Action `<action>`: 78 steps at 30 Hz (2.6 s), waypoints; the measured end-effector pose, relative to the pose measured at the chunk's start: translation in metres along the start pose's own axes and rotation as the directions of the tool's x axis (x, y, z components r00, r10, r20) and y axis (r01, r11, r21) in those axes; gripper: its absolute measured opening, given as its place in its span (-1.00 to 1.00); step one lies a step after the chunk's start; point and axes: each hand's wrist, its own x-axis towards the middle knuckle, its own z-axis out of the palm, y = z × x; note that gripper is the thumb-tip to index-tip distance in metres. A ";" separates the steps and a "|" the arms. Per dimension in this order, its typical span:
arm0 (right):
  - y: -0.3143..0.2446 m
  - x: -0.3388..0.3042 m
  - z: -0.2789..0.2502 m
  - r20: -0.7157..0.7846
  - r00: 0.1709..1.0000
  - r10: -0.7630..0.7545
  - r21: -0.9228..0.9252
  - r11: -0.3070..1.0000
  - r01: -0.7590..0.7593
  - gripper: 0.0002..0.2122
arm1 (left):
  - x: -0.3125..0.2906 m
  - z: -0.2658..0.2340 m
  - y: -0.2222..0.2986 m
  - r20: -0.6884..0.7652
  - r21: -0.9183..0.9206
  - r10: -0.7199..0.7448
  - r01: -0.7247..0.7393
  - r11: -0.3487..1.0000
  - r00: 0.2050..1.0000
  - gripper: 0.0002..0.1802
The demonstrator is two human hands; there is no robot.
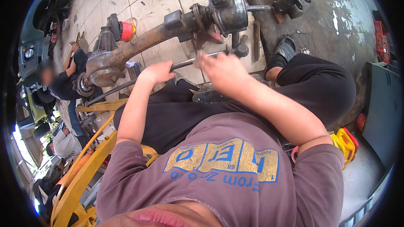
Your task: The person sits on the floor and uses a metal rod to scrape and clean a vehicle axle mounted on a yellow stand. They then use a small abrasive block to rub the surface of the axle.
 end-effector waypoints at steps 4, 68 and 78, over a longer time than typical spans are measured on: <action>0.007 0.004 0.025 0.141 0.988 0.068 -0.041 0.997 -0.063 -0.47 | 0.000 -0.003 0.002 -0.031 -0.012 0.020 -0.020 1.000 0.999 -0.48; 0.004 0.107 0.012 0.520 0.831 0.199 0.146 0.938 -0.315 -0.47 | 0.005 0.005 0.002 -0.062 -0.117 0.065 -0.072 0.990 0.996 -0.67; 0.067 0.082 0.008 0.619 0.735 -0.277 0.346 0.936 0.061 0.14 | 0.002 0.000 0.004 -0.014 -0.127 0.035 -0.037 0.991 0.999 -0.63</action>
